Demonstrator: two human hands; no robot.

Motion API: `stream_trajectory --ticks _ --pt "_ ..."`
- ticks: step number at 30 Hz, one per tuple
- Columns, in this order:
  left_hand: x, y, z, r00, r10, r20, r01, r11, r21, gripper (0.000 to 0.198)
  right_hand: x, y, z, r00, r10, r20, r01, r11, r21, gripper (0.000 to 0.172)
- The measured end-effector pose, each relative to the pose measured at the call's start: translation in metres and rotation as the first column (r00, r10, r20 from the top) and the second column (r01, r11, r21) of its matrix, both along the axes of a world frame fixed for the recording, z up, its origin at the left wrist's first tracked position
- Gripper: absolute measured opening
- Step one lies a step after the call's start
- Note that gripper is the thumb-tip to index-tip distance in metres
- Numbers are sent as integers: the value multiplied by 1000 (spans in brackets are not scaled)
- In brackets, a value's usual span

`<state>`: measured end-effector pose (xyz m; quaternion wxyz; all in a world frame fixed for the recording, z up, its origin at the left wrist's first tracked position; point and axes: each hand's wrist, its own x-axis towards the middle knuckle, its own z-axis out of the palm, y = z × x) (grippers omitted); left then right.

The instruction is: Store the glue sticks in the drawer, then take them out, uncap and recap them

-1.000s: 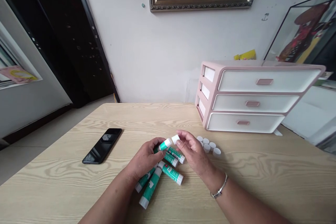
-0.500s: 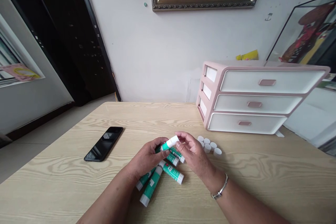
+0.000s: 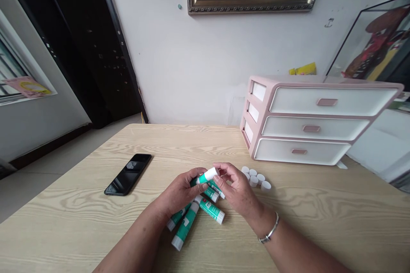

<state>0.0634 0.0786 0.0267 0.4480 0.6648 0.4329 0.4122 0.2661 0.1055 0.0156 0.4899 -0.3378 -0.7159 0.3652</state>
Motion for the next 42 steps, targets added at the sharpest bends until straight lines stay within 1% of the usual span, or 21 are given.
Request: stream_trajectory --ticks 3,7,11,19,22,26,28,31,34,36,39,42 --pt "1 0 1 1000 3 5 -3 1000 -5 36 -1 0 0 1000 0 20 0 1000 17 28" --pt "2 0 3 1000 -11 1 11 1000 5 32 -2 0 0 1000 10 18 -10 1000 -5 28" --pt "2 -2 6 1000 -11 -1 11 1000 -25 34 -2 0 0 1000 9 18 -9 1000 -20 28" --pt "2 -2 9 996 -48 -73 49 999 6 33 -2 -1 -4 999 47 12 -46 997 -56 32" --pt "2 -4 12 997 -24 -76 22 1000 -18 33 -4 -2 -5 998 57 9 -57 997 -53 36" --pt "1 -6 14 997 -3 -73 -1 998 -60 37 -5 -4 -4 997 77 11 -77 997 -10 37" --pt "0 -5 12 997 40 -63 -45 996 -77 38 -4 -5 -4 997 73 16 -73 997 -8 37" --pt "-1 -2 7 995 104 -2 -103 991 -88 46 0 -3 -5 999 46 14 -46 998 -42 37" --pt "-3 2 3 989 124 82 -117 989 -88 53 2 1 -7 1000 15 22 -13 996 -86 35" --pt "-3 3 3 983 140 122 -129 987 -97 58 3 3 -7 1000 16 21 -14 993 -115 35" --pt "-4 4 3 967 200 156 -179 974 -139 60 3 5 -7 999 35 4 -34 990 -138 34" --pt "-4 6 0 945 253 208 -217 959 -182 59 3 4 -5 999 29 14 -27 991 -135 32"
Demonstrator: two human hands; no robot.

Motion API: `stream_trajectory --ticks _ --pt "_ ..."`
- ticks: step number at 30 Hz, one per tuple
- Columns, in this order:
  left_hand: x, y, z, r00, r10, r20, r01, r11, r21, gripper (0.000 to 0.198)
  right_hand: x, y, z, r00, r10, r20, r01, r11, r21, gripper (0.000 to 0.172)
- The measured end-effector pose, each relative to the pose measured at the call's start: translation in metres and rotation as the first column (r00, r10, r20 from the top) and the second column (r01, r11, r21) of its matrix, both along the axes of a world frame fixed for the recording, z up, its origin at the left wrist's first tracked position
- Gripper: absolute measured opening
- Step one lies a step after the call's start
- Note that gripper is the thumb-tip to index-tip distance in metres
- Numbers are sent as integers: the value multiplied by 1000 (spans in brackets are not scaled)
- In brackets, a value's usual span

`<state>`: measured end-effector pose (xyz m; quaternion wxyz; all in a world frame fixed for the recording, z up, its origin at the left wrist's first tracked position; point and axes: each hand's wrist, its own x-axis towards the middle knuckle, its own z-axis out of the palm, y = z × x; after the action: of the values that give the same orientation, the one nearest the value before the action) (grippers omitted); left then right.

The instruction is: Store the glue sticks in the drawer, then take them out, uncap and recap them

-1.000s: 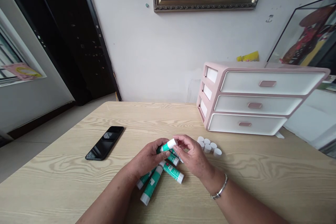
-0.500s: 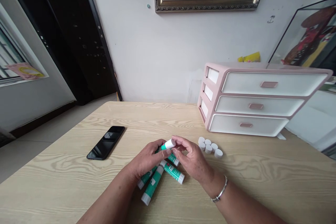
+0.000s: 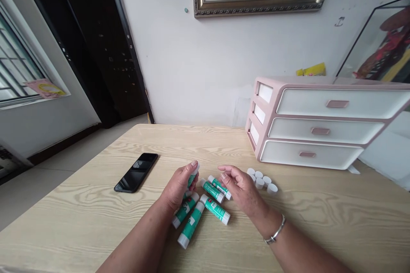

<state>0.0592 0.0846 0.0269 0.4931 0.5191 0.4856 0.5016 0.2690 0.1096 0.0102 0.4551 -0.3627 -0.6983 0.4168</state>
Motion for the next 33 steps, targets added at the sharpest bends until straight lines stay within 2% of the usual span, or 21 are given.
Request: stream_trajectory --ticks 10,24,33 --pt "-4 7 -9 970 -8 242 10 1000 -8 56 1 1 1 1000 18 22 -16 996 -91 40" --pt "0 6 -6 955 24 296 -29 1000 12 50 2 3 1 999 7 34 -4 995 -96 38" --pt "1 6 -3 957 94 275 -97 995 -4 49 3 5 -1 1000 12 26 -10 996 -90 37"
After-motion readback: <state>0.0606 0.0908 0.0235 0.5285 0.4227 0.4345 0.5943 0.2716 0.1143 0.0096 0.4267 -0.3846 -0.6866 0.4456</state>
